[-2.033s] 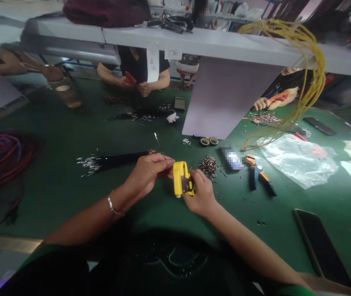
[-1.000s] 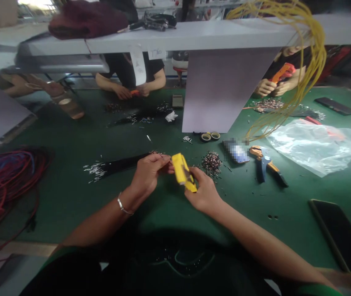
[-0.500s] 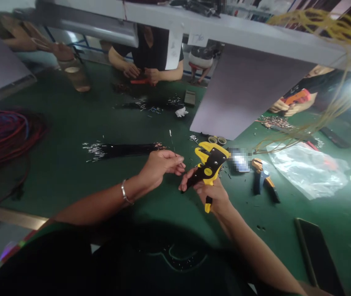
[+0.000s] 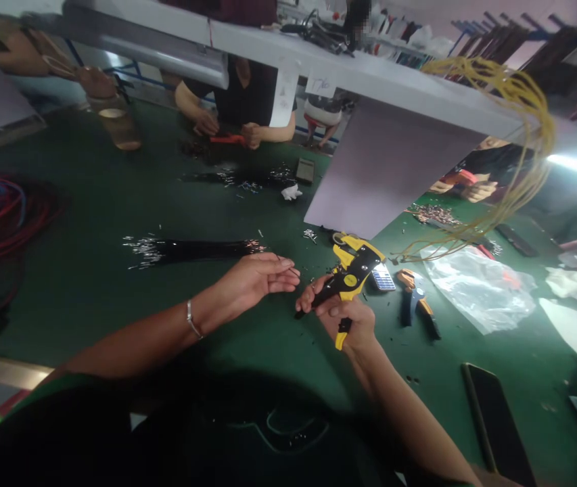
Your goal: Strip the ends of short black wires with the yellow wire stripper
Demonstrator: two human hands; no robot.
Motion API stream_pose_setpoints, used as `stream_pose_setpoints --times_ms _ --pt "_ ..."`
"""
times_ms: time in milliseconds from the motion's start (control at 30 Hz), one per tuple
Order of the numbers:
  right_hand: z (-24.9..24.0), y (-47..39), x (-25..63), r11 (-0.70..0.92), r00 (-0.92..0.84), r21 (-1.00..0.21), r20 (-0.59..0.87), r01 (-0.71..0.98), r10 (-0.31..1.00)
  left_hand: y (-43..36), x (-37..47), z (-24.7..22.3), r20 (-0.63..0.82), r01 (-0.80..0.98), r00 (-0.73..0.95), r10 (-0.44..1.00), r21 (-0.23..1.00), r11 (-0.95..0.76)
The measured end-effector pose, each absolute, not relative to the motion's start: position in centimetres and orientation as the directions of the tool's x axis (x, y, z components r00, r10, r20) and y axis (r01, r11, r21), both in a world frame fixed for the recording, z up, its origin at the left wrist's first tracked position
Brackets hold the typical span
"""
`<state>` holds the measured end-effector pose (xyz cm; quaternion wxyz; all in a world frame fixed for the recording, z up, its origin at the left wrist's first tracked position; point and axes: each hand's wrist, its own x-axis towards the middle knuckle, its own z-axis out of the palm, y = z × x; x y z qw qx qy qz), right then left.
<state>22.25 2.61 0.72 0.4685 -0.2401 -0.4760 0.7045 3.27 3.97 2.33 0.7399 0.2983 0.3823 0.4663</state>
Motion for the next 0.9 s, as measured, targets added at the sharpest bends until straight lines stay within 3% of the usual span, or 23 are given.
stream_pose_setpoints --times_ms 167,300,533,900 --pt "-1.1 2.6 21.8 -0.120 -0.416 -0.883 0.091 -0.453 0.905 3.9 3.0 3.7 -0.172 -0.425 0.006 0.985 0.891 0.158" --pt "-3.5 2.4 20.9 -0.130 -0.360 -0.926 0.007 -0.354 0.933 3.9 2.9 3.7 -0.072 -0.350 -0.122 0.990 0.936 0.025" --pt "-5.8 2.3 20.2 -0.159 -0.273 -0.953 -0.087 -0.256 0.958 4.4 3.0 2.6 -0.020 -0.235 -0.192 0.981 0.972 -0.026" --pt "-4.8 2.0 20.5 -0.219 -0.405 -0.923 -0.078 -0.315 0.911 4.9 3.1 1.9 0.055 -0.093 -0.239 0.970 0.993 -0.079"
